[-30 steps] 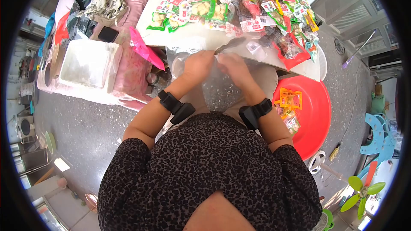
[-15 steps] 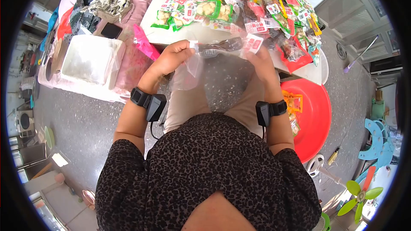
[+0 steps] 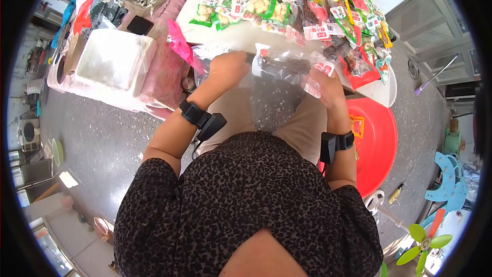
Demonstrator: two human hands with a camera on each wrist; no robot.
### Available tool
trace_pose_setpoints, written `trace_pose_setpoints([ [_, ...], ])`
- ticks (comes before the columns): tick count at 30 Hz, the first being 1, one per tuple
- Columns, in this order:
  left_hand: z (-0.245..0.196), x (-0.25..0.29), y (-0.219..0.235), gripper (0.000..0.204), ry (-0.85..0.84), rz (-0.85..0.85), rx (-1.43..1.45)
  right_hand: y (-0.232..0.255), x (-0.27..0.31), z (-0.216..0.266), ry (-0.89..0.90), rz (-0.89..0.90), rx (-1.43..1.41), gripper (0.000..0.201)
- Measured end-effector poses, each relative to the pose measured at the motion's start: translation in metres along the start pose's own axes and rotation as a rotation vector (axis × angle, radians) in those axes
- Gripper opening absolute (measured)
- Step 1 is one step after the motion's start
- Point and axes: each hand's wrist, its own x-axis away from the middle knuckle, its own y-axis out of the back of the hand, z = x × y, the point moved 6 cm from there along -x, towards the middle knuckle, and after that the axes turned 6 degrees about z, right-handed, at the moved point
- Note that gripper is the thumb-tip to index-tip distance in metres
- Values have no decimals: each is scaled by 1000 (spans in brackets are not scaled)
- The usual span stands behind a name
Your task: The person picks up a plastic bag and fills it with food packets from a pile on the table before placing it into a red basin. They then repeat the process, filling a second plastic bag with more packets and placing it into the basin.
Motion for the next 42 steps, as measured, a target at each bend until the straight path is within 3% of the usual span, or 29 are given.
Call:
trace_pose_setpoints([
  [3,-2,-3,-17,31,37,44,234,0,7,-2,-45,15,213,15],
  [4,1,-5,-23,48,78,84,314,-1,10,-3,-68,22,301,14],
  [10,-5,-5,-25,69,154,229,545,4,13,-10,-72,-8,333,14],
  [16,-19,-2,-28,67,46,156,361,8,11,-11,-119,-59,377,12],
  [19,-26,-2,-28,60,33,120,404,10,5,-23,-141,-26,321,11],
  [22,-33,0,-26,47,-12,37,400,-3,0,-33,-56,-48,-8,10],
  [25,-41,-2,-22,37,-58,-18,378,-12,-5,-46,-51,-8,-95,10],
  [30,-62,-6,-19,33,-14,109,322,-48,-12,-57,-216,280,-28,19],
  [31,-66,-5,-15,32,6,139,324,-51,-14,-54,-198,267,-93,20],
  [33,-76,1,5,29,-44,46,325,-64,-15,-48,-163,238,-224,22],
  [37,-69,-6,-3,23,-171,-192,428,-76,-31,-41,234,481,367,22],
  [39,-75,-9,-6,21,-204,-174,309,-78,-40,-43,343,528,483,22],
  [42,-81,-11,0,21,-248,-224,223,-69,-59,-62,121,439,275,22],
])
